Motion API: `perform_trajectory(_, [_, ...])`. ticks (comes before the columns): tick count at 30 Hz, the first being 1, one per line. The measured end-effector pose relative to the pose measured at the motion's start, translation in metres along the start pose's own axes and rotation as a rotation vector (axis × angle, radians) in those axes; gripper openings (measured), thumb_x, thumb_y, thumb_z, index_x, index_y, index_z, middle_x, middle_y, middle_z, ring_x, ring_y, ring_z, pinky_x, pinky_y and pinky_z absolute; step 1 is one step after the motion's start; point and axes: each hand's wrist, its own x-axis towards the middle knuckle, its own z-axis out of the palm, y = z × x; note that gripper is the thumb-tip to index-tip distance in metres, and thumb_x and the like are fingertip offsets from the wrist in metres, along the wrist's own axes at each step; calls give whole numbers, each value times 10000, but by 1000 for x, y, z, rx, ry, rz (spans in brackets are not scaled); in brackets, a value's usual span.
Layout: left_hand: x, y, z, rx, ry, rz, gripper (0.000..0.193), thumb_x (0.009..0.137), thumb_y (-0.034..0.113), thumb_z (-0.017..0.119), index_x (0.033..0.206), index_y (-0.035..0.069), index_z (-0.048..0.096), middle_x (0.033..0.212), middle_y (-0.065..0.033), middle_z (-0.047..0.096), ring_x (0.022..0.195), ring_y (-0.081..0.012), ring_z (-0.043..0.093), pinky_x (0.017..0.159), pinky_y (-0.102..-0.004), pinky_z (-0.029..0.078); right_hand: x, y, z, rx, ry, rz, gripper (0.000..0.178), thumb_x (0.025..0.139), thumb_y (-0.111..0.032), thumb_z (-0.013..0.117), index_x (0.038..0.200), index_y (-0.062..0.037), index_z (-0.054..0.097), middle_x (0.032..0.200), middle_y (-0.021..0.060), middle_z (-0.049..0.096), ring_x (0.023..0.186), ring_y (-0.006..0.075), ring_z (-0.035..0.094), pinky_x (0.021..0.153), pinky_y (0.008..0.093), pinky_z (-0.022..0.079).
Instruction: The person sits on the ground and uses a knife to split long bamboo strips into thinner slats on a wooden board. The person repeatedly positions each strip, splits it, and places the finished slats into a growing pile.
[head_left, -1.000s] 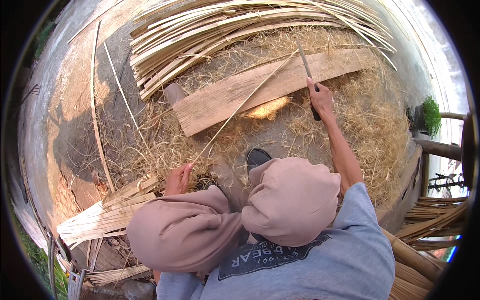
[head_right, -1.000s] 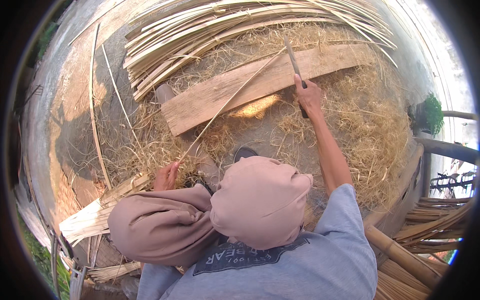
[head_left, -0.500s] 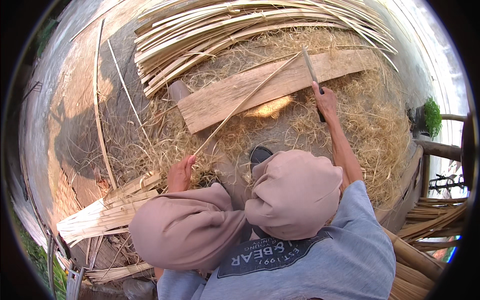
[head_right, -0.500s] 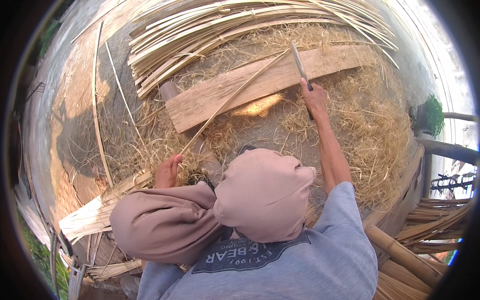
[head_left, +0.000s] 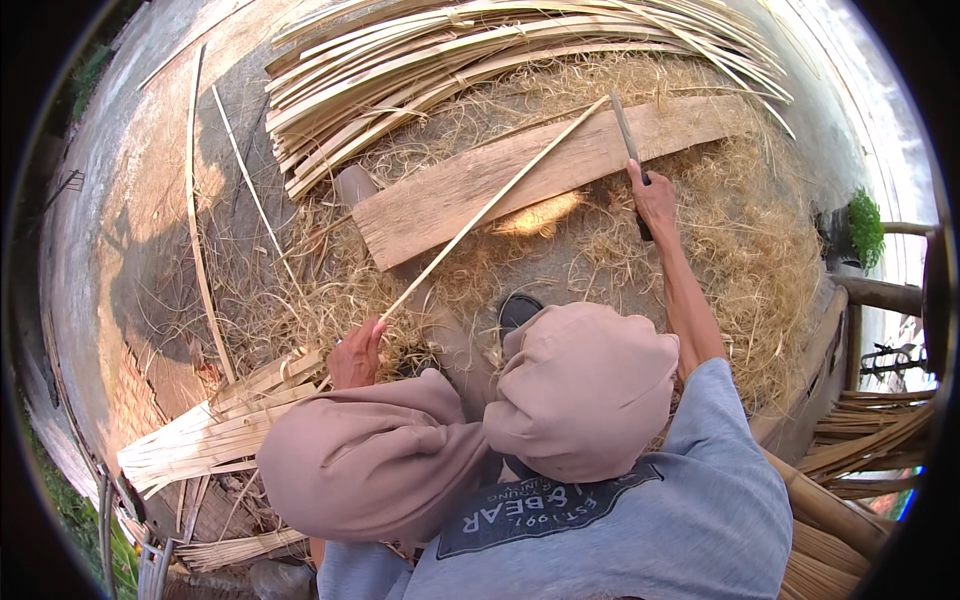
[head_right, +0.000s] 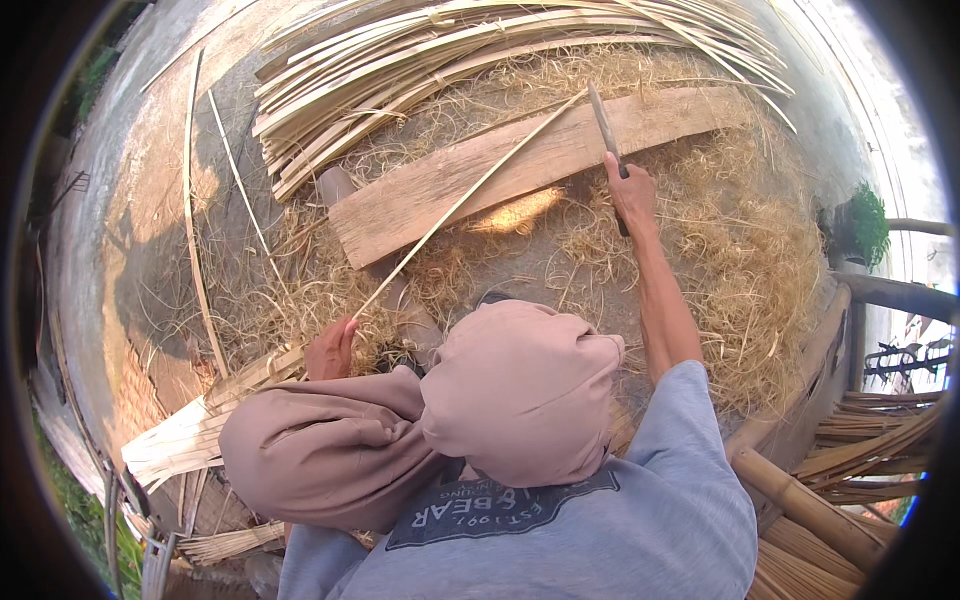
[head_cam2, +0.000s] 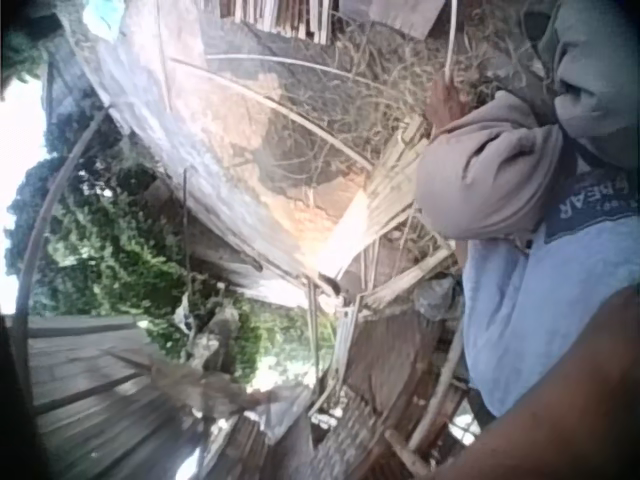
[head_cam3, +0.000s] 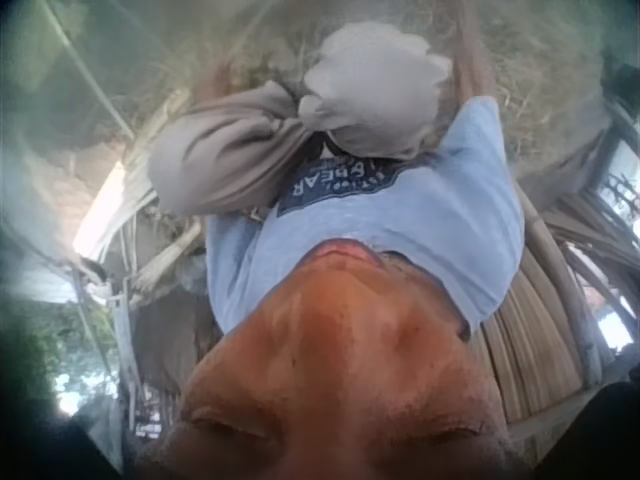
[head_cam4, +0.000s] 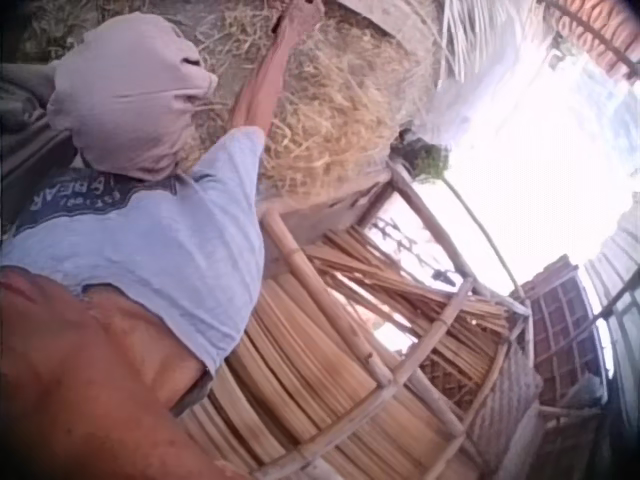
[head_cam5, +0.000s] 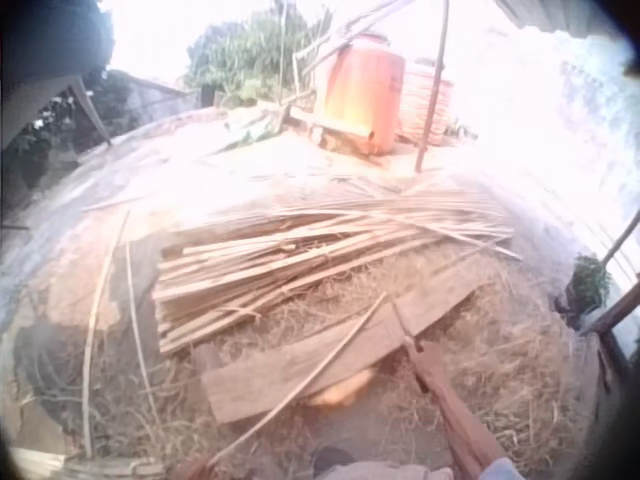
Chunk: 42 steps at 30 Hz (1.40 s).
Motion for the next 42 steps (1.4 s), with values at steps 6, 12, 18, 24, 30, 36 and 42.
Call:
perform_trajectory(6, [0, 3, 9, -8, -24, -33, 367, 1083, 385, 522, 987, 77, 697, 724, -176, 627, 647, -352, 623, 603, -452, 450, -113, -43, 34, -234, -485, -454, 644, 961, -619, 629, 752, -11, 633, 567, 126, 577, 527, 283, 586, 550, 457, 479])
perform_trajectory(12, [-9, -9, -1, -86, -50, -71, 391, 1090, 384, 508, 985, 60, 700, 710, -184, 610, 640, -326, 615, 606, -438, 448, -93, 1, 40, -113, -254, -297, 664, 982, -614, 606, 695, -15, 600, 558, 95, 561, 524, 245, 588, 522, 455, 460])
perform_trajectory(18, [-2, -8, 1, -204, -221, -165, 430, 1100, 393, 488, 966, 52, 713, 645, -119, 524, 598, -237, 525, 584, -396, 403, -28, 5, -6, 43, -71, -42, 692, 987, -611, 593, 665, 1, 586, 542, 84, 534, 501, 206, 516, 496, 401, 411])
perform_trajectory(24, [7, -4, -9, -259, -364, -274, 514, 1106, 418, 476, 811, 46, 673, 549, 3, 360, 540, -127, 355, 527, -351, 296, -208, -61, 76, -52, -572, -614, 600, 964, -584, 643, 817, -3, 663, 681, 155, 647, 646, 333, 666, 601, 440, 515])
perform_trajectory(30, [2, -29, -17, -233, -345, -247, 559, 1095, 444, 483, 733, 42, 624, 538, -10, 366, 521, -134, 369, 514, -353, 295, -100, -13, 48, -45, -281, -198, 630, 967, -597, 626, 745, -7, 625, 644, 170, 615, 608, 332, 624, 577, 461, 479])
perform_trajectory(36, [8, -23, -25, -143, -328, -229, 553, 1097, 430, 482, 708, 54, 597, 520, -26, 409, 522, -148, 409, 515, -353, 321, -88, -28, 35, -165, -249, -392, 643, 972, -581, 627, 695, -1, 603, 573, 160, 571, 519, 290, 562, 541, 455, 449])
perform_trajectory(42, [-14, -53, -32, -172, -336, -245, 530, 1100, 419, 488, 710, 70, 578, 538, -18, 461, 517, -134, 424, 508, -352, 324, -50, -7, 28, -40, -80, -121, 668, 963, -609, 618, 709, 8, 594, 605, 199, 589, 566, 358, 592, 568, 472, 462])
